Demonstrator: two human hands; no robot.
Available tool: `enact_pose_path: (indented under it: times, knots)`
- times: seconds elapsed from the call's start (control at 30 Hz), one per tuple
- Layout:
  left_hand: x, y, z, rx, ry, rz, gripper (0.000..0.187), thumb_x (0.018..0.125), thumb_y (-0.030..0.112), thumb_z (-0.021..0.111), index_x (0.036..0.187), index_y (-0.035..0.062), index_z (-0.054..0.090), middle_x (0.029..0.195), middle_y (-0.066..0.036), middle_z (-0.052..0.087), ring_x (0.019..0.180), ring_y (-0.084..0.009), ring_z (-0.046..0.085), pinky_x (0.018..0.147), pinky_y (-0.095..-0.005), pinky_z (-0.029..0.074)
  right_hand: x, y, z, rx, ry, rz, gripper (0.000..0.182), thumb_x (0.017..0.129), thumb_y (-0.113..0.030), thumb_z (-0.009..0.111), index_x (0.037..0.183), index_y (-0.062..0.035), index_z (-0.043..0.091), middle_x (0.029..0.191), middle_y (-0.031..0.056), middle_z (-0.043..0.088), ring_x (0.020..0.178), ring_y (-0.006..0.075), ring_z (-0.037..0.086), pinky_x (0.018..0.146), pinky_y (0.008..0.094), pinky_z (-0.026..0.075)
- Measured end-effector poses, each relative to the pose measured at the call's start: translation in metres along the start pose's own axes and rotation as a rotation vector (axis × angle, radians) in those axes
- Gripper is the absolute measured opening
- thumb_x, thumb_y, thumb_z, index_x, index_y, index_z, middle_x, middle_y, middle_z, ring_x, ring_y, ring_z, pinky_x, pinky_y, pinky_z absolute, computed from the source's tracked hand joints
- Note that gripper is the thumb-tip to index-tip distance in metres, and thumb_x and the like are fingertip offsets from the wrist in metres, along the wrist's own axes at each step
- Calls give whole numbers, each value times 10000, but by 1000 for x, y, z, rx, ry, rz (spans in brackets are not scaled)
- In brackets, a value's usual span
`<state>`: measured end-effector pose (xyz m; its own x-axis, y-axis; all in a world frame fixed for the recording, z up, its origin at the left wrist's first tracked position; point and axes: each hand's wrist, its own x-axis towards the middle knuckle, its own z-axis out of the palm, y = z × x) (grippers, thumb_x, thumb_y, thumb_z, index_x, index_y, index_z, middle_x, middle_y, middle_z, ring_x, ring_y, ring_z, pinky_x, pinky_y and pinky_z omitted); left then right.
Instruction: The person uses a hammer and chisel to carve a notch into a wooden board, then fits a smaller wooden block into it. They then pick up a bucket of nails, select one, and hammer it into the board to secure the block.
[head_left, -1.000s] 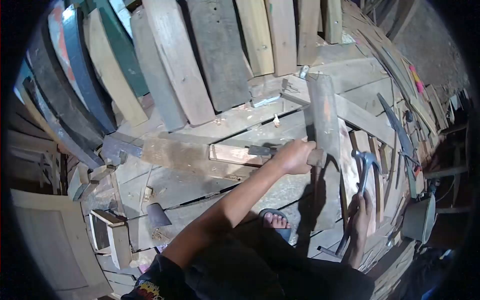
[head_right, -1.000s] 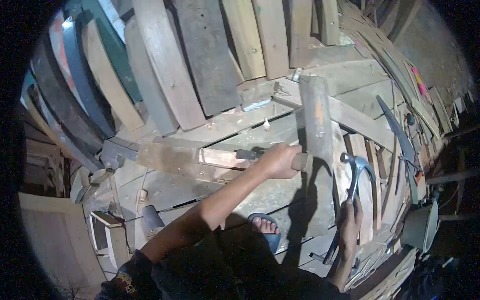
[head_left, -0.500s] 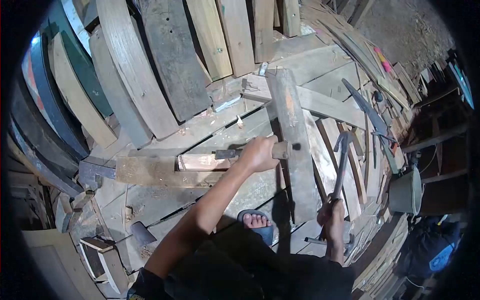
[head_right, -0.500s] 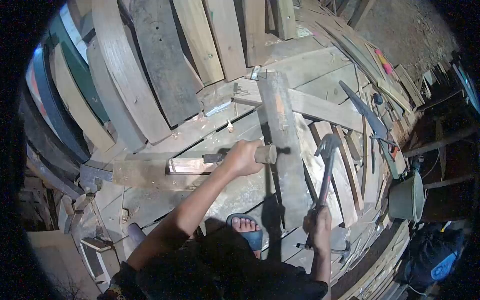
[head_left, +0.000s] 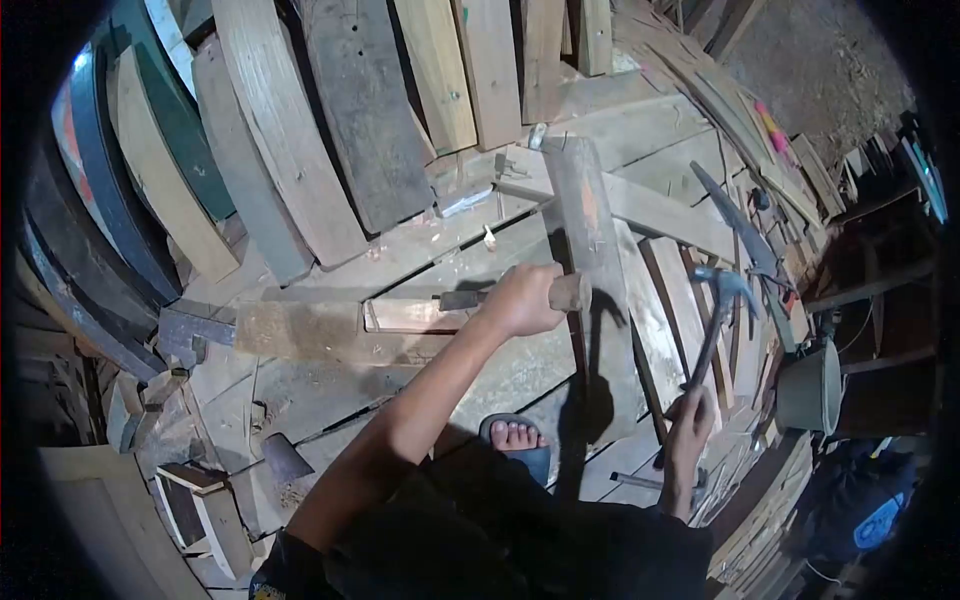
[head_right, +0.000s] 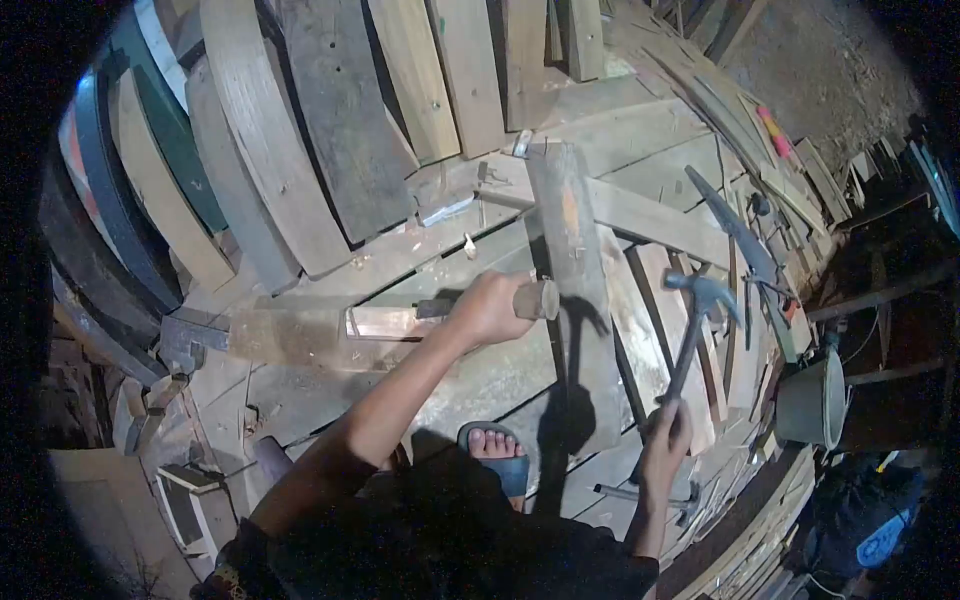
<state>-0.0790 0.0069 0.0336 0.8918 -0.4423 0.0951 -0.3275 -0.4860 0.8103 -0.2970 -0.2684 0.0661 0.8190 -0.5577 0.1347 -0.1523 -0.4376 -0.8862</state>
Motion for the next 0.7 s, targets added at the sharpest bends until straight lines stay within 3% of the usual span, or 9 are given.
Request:
enact_pose_path:
  times: [0.13, 0.2, 0.27, 0.3, 0.43, 0.53, 0.57, 0.6, 0.7]
  knots:
    - [5, -4, 4, 44, -10, 28, 221, 765, 165, 759, 898, -1, 699, 923, -300, 737, 906, -502, 724, 799, -564, 585, -17, -25, 15, 454, -263, 433, 507, 1137, -618, 429, 979, -145, 519, 642, -49, 394, 499, 88, 378, 482, 268, 312]
    - [4, -2, 7, 66, -26, 14, 226, 758, 159, 758, 905, -2, 700, 916, -298, 737, 909, -504, 725, 803, -569, 588, -32, -13, 19, 604, -258, 621, 566, 1110, -687, 419, 944, -154, 515, 638, -49, 397, 471, 86, 365, 447, 272, 281]
    - [6, -2, 9, 92, -35, -6, 252, 744, 163, 771, 928, 1, 713, 909, -294, 740, 906, -505, 727, 819, -555, 598, -45, 39, 19, 299, -298, 560, 636, 1122, -689, 372, 761, -169, 442, 604, -61, 381, 464, 66, 345, 440, 275, 255]
    - [6, -1, 9, 117, -45, 3, 261, 742, 169, 779, 931, 0, 721, 892, -295, 740, 887, -501, 729, 809, -547, 598, -51, 1, 19, 256, -383, 568, 648, 1143, -644, 373, 702, -172, 422, 595, -54, 389, 471, 71, 359, 445, 275, 249]
    - [8, -2, 11, 151, -126, -34, 285, 738, 173, 774, 968, 17, 712, 956, -290, 746, 952, -501, 730, 866, -563, 602, -47, 51, -11, 116, -334, 375, 619, 1154, -600, 397, 767, -137, 534, 603, -66, 410, 470, 69, 364, 449, 280, 256]
    - [7, 4, 8, 158, -136, -64, 290, 744, 177, 768, 977, 12, 714, 958, -291, 745, 953, -500, 732, 873, -558, 605, -7, -26, -27, 238, -202, 401, 594, 1152, -609, 374, 847, -127, 540, 614, -65, 396, 467, 68, 347, 445, 275, 255]
    - [9, -2, 13, 168, -124, -66, 294, 745, 178, 767, 979, 9, 713, 959, -292, 744, 953, -500, 732, 870, -556, 607, 7, 1, -28, 304, -50, 277, 577, 1146, -631, 365, 862, -146, 496, 611, -68, 361, 455, 66, 327, 436, 272, 252]
    - [11, -3, 15, 179, -113, -67, 297, 746, 179, 767, 982, 6, 713, 960, -294, 744, 953, -500, 732, 868, -555, 609, 13, -41, -26, 362, -87, 361, 574, 1131, -669, 373, 843, -177, 440, 623, -71, 344, 463, 67, 313, 434, 274, 263]
    - [12, -6, 21, 173, -118, -79, 292, 744, 154, 755, 988, 1, 711, 960, -303, 744, 942, -501, 734, 856, -558, 612, 19, -18, -10, 778, -53, 392, 532, 1118, -674, 414, 882, -200, 461, 644, -78, 333, 463, 65, 286, 405, 260, 225]
